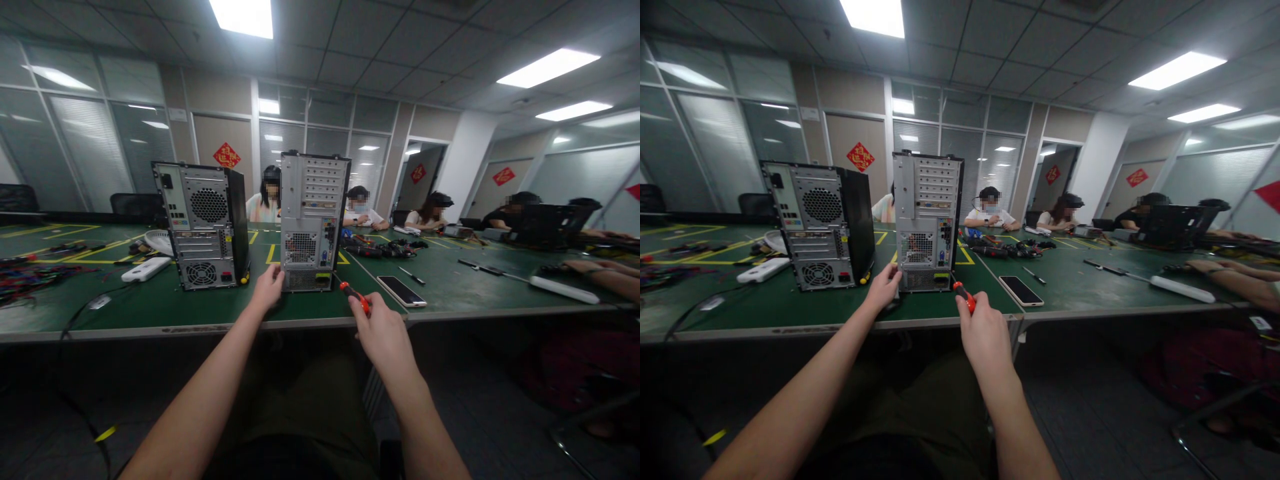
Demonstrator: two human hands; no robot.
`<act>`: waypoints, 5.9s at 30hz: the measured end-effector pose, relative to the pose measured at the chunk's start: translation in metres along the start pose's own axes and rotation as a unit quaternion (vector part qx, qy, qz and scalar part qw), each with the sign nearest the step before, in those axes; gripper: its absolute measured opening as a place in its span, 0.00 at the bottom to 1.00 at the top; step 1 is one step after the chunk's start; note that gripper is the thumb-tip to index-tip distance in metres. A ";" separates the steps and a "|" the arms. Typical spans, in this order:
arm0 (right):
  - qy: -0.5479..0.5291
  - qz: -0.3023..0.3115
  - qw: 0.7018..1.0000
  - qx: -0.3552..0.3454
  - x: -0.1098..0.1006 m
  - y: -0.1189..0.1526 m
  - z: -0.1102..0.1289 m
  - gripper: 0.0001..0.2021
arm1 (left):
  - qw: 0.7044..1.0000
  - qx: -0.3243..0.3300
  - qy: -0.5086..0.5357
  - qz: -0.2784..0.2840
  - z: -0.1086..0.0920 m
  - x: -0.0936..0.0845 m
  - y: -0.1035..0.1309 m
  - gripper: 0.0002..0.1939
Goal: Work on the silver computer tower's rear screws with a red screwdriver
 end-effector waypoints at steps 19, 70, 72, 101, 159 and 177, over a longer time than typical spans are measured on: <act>0.020 -0.006 1.000 0.004 0.003 0.001 0.002 0.16 | 1.000 0.001 0.010 -0.001 -0.001 0.000 0.000 0.10; -0.041 -0.037 0.998 0.004 0.004 0.001 -0.001 0.13 | 1.000 0.007 -0.008 -0.006 0.002 0.001 -0.001 0.10; -0.017 -0.044 0.999 -0.007 0.005 0.003 -0.002 0.11 | 1.000 0.008 -0.004 -0.005 0.002 0.001 0.000 0.10; 0.051 -0.018 0.997 -0.059 0.002 0.006 -0.002 0.06 | 1.000 0.005 -0.005 -0.008 0.001 0.001 0.000 0.09; -0.019 -0.024 0.999 -0.021 0.002 0.002 -0.004 0.17 | 1.000 0.007 0.005 -0.006 0.001 0.001 0.000 0.10; 0.051 -0.042 0.995 -0.069 0.001 0.004 -0.004 0.08 | 1.000 0.006 -0.001 -0.003 0.004 0.002 -0.001 0.11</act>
Point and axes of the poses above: each hand's wrist, its own y-axis away from the middle knuckle, its own x-axis out of the palm, z = x × y, the point moved 1 cm from there along -y, towards the middle knuckle, and after that the axes turned 10 degrees about -y, right-handed, at the moved point
